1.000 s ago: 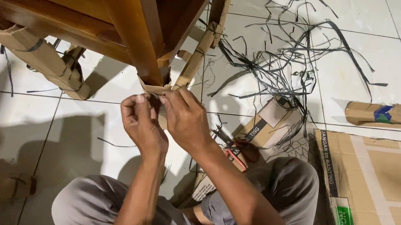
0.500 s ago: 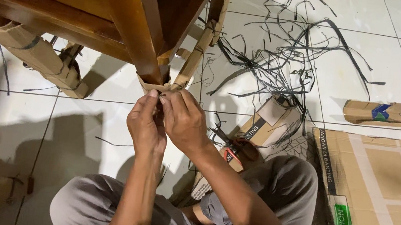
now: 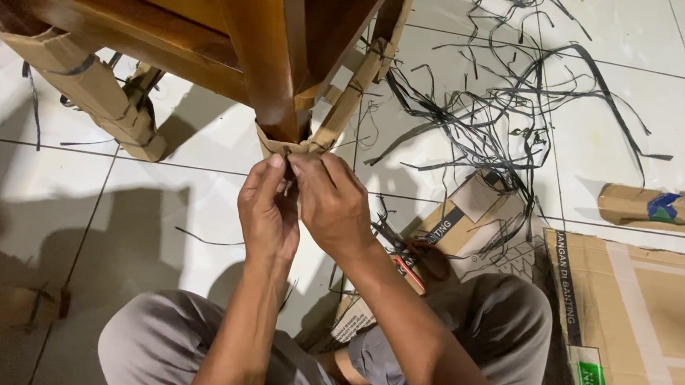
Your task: The person wraps the legs of a wooden chair with cardboard and secures it with black plastic ties and tape.
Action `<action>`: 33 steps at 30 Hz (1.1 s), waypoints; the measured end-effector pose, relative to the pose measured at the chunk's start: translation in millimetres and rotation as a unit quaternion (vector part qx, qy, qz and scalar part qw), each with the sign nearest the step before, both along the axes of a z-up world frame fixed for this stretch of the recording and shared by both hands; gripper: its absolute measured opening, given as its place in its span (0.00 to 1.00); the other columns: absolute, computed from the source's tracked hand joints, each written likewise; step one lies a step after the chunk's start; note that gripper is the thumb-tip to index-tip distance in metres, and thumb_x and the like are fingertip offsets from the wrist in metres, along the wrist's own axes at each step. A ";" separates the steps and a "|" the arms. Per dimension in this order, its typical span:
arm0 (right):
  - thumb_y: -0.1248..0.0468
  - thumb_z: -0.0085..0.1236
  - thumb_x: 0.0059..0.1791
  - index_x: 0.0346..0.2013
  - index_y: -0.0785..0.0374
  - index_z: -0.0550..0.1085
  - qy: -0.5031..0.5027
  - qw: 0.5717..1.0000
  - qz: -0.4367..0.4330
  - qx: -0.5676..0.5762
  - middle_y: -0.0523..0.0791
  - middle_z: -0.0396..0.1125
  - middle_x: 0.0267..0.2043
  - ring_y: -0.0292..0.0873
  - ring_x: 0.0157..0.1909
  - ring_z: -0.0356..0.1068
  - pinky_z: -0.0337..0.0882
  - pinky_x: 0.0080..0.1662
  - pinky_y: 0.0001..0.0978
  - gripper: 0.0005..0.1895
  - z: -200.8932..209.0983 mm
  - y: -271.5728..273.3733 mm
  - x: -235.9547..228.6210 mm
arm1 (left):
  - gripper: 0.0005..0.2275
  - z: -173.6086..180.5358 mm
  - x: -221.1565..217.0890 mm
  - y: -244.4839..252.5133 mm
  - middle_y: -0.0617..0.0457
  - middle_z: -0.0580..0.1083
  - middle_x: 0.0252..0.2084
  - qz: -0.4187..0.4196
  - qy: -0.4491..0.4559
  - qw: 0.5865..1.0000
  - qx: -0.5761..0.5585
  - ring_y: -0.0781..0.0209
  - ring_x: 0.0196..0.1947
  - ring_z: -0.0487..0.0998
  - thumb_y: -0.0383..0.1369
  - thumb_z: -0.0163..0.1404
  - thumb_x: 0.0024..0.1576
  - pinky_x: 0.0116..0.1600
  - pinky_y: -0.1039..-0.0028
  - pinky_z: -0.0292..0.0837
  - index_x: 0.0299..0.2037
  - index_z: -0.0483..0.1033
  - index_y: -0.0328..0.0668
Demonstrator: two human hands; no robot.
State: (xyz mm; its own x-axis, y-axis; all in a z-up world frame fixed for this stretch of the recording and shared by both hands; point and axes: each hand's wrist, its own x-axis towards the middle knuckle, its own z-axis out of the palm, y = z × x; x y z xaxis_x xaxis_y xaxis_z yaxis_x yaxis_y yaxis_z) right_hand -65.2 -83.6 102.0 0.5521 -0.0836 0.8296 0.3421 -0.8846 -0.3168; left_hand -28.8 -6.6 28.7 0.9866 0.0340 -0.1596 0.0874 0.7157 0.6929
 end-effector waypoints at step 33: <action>0.66 0.52 0.55 0.39 0.65 0.72 0.197 0.947 0.210 0.144 0.52 0.64 0.27 0.60 0.33 0.71 0.70 0.36 0.48 0.04 -3.8 -55.5 6.4 | 0.08 44.3 -17.9 1.9 0.46 0.70 0.29 0.064 -0.276 0.851 0.441 0.49 0.32 0.74 0.28 0.46 0.67 0.44 0.64 0.70 0.34 0.72 0.37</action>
State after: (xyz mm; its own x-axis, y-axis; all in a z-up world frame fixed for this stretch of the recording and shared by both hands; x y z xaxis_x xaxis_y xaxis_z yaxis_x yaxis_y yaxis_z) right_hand -58.8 -139.1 98.1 0.8484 0.0210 0.5290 0.4501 -0.5546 -0.6998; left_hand -46.7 -4.7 72.9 0.8820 0.0136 0.4710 -0.4658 -0.1262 0.8758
